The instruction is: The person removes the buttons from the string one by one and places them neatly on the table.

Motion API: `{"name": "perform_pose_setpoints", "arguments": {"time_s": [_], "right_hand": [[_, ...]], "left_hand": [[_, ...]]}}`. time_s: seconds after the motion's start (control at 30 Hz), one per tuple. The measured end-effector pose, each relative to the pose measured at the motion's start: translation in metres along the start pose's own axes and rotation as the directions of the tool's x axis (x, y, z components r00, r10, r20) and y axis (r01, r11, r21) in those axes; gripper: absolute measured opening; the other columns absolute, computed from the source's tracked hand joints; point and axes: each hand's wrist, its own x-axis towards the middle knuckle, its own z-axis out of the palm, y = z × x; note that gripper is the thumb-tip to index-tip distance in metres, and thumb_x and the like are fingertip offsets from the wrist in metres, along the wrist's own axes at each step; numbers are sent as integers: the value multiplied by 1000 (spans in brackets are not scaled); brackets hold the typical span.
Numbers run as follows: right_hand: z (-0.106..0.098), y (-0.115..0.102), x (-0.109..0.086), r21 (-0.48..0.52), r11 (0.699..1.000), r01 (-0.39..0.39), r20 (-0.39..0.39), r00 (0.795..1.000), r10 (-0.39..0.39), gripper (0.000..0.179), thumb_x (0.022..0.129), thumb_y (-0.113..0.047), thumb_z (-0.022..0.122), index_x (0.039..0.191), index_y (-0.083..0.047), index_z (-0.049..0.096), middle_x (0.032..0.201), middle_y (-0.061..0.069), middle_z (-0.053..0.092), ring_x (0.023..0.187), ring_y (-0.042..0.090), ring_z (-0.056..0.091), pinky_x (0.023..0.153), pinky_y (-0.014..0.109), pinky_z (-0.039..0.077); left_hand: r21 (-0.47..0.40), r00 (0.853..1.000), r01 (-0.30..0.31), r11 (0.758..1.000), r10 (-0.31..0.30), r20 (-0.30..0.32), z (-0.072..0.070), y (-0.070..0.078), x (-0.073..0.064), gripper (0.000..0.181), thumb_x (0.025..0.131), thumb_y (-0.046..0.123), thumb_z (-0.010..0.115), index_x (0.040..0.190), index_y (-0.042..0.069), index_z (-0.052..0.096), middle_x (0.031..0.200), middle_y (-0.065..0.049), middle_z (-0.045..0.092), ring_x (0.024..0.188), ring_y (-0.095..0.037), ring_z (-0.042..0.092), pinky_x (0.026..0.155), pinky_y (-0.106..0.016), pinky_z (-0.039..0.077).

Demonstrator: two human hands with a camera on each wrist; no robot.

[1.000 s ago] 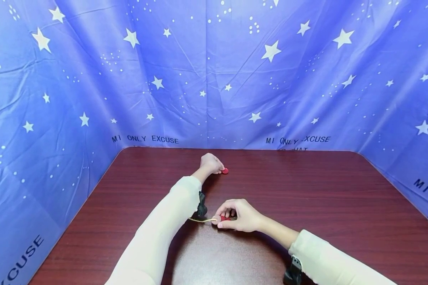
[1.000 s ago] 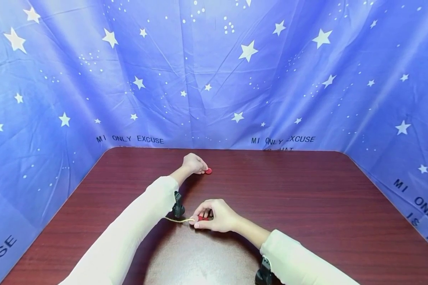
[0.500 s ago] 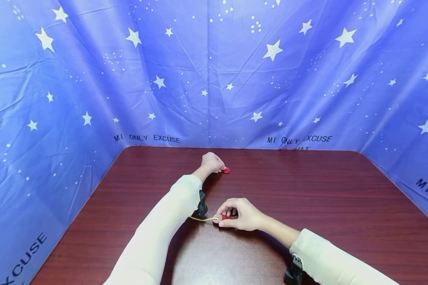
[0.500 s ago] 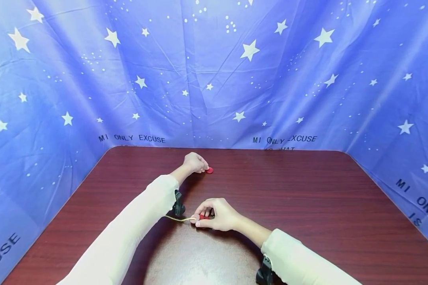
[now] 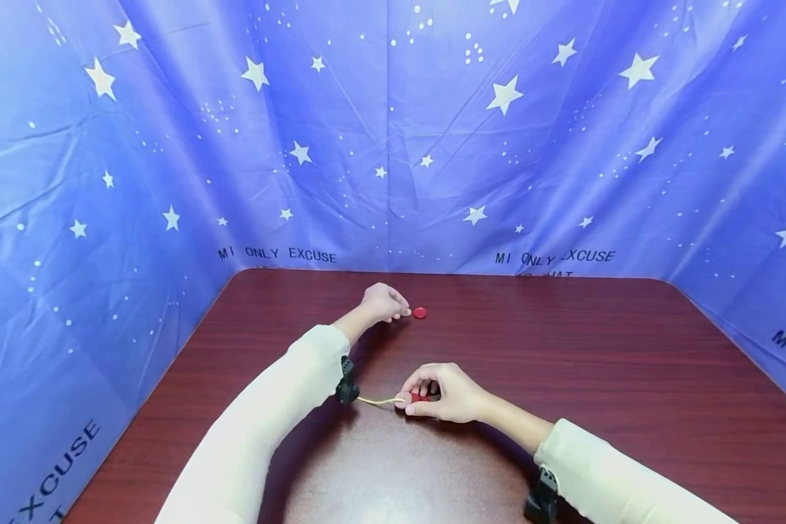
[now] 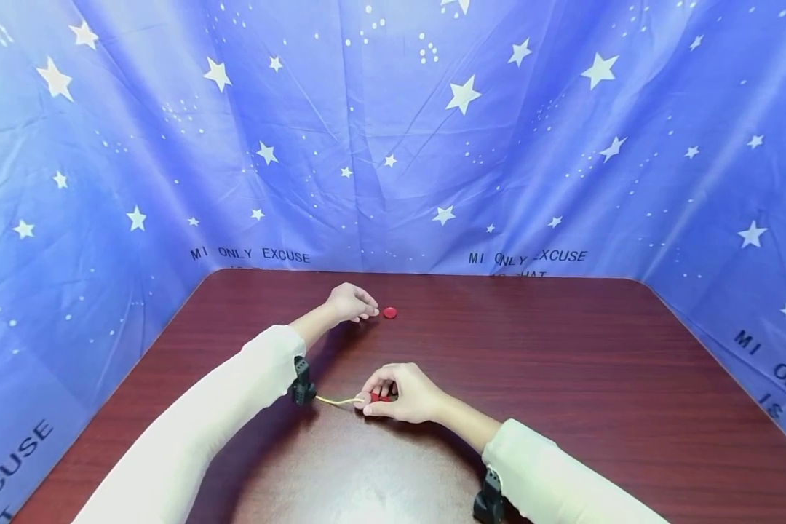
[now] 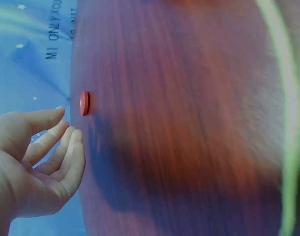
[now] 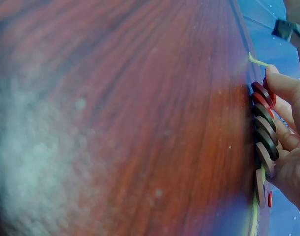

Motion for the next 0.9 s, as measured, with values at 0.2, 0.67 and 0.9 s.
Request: {"name": "perform_pose_setpoints", "arguments": {"time_s": [0.2, 0.67, 0.9], "right_hand": [[-1, -1, -1, -7, 1000, 4, -1, 1000, -4, 20, 79, -21, 79, 96, -15, 71, 77, 0, 67, 73, 7, 59, 62, 18, 52], [-1, 0, 1, 9, 1000, 30, -24, 999, -29, 17, 80, -19, 78, 95, -14, 71, 76, 0, 66, 69, 1, 55, 60, 19, 52], [0, -1, 2, 2, 1000, 20, -16, 1000, -19, 18, 79, -19, 78, 95, -14, 71, 77, 0, 66, 69, 3, 56, 61, 19, 52]], "left_hand": [[20, 998, -60, 998, 59, 39, -12, -7, -25, 12, 80, 13, 76, 89, 5, 76, 80, -10, 75, 58, -3, 58, 54, -15, 51], [-85, 971, -28, 996, 47, 236, -26, -29, -86, 13, 83, 9, 73, 92, -1, 73, 86, -16, 75, 65, -6, 67, 64, -19, 57], [-113, 953, -43, 993, 74, 293, -24, -38, -112, 16, 84, 9, 72, 94, -3, 72, 90, -18, 75, 73, -13, 71, 72, -29, 61]]}}
